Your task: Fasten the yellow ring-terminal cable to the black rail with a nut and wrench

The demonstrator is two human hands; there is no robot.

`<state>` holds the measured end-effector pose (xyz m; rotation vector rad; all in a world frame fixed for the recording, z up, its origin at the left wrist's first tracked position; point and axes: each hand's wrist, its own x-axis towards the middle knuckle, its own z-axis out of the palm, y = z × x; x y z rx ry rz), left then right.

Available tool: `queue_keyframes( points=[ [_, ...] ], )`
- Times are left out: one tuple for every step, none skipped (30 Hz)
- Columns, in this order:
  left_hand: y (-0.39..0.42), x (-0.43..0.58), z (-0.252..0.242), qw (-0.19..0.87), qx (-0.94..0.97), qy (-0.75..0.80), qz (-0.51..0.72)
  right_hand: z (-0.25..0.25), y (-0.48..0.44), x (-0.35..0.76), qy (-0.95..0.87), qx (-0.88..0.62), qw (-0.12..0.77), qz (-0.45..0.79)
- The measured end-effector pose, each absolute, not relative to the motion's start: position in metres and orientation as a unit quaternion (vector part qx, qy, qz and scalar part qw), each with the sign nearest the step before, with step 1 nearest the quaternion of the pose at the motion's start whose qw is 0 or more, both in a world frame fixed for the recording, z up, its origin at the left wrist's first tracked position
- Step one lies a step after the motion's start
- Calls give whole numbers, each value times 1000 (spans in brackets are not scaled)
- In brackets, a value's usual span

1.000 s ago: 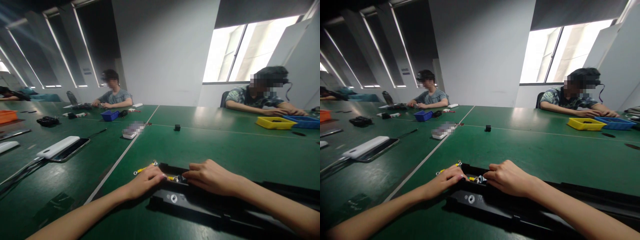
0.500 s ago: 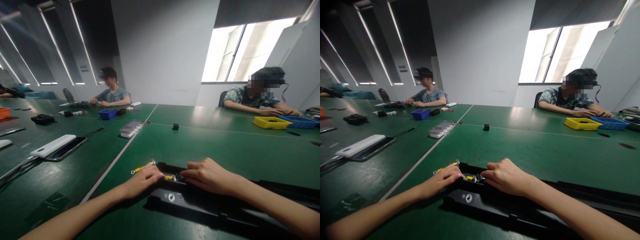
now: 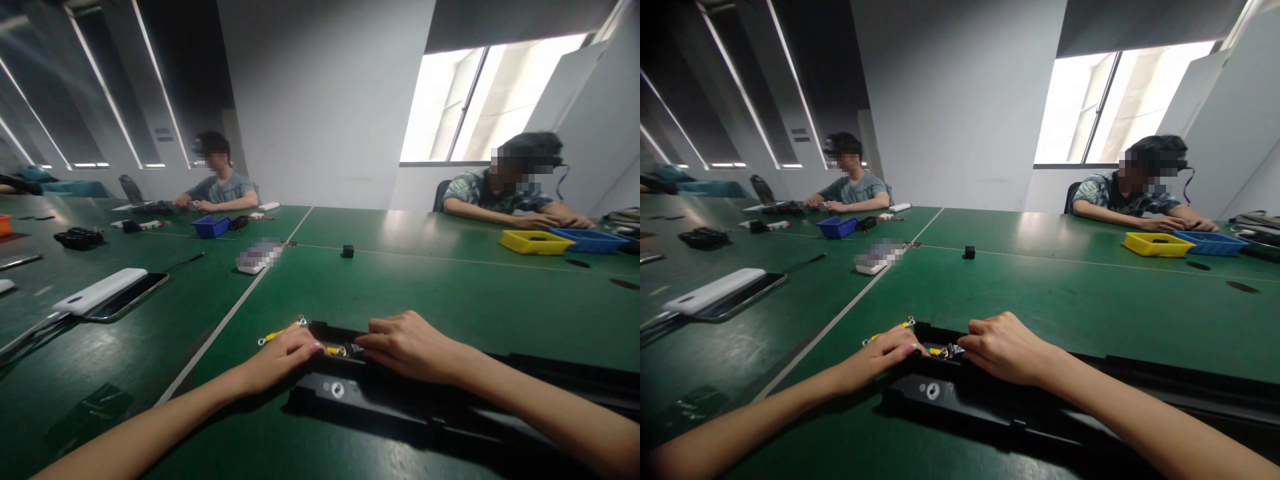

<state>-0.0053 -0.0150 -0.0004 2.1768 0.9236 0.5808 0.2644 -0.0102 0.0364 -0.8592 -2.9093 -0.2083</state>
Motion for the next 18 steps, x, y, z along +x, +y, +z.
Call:
queue_keyframes(
  points=[
    [-15, -5, -1, 346, 839, 356, 224, 36, -10, 265, -956, -281, 51, -65],
    [-15, -5, -1, 347, 839, 356, 224, 36, -10, 265, -957, -280, 51, -63],
    [-14, -5, -1, 346, 839, 355, 224, 36, -10, 265, -957, -279, 51, -60],
    [-14, -6, -2, 346, 839, 354, 225, 36, -10, 265, -958, -277, 51, -59],
    [-14, -6, -3, 345, 840, 353, 226, 36, -10, 265, -958, -276, 51, -60],
    [-13, -6, -4, 344, 840, 352, 227, 36, -10, 264, -958, -276, 50, -63],
    [-13, -6, -5, 343, 841, 351, 228, 36, -10, 264, -958, -276, 49, -66],
    [-13, -7, -5, 342, 842, 350, 229, 36, -10, 264, -958, -275, 48, -70],
    [-13, -7, -6, 341, 843, 349, 229, 37, -10, 263, -958, -274, 48, -74],
    [-12, -7, -6, 340, 843, 348, 229, 37, -11, 263, -958, -272, 49, -77],
    [-12, -7, -6, 339, 844, 348, 229, 37, -11, 262, -958, -270, 49, -81],
    [-12, -7, -6, 337, 844, 349, 228, 38, -11, 262, -958, -269, 48, -85],
    [-12, -7, -5, 337, 844, 349, 227, 38, -11, 262, -958, -268, 46, -88],
    [-12, -7, -5, 336, 845, 351, 226, 38, -11, 261, -958, -267, 43, -92],
    [-12, -7, -5, 335, 844, 352, 225, 39, -10, 261, -958, -267, 41, -95],
    [-12, -7, -4, 335, 844, 353, 224, 39, -10, 261, -958, -267, 38, -99],
    [-12, -7, -4, 334, 844, 354, 224, 39, -10, 261, -958, -266, 38, -101],
    [-12, -7, -4, 334, 844, 355, 223, 39, -10, 262, -958, -266, 39, -103]
  ],
)
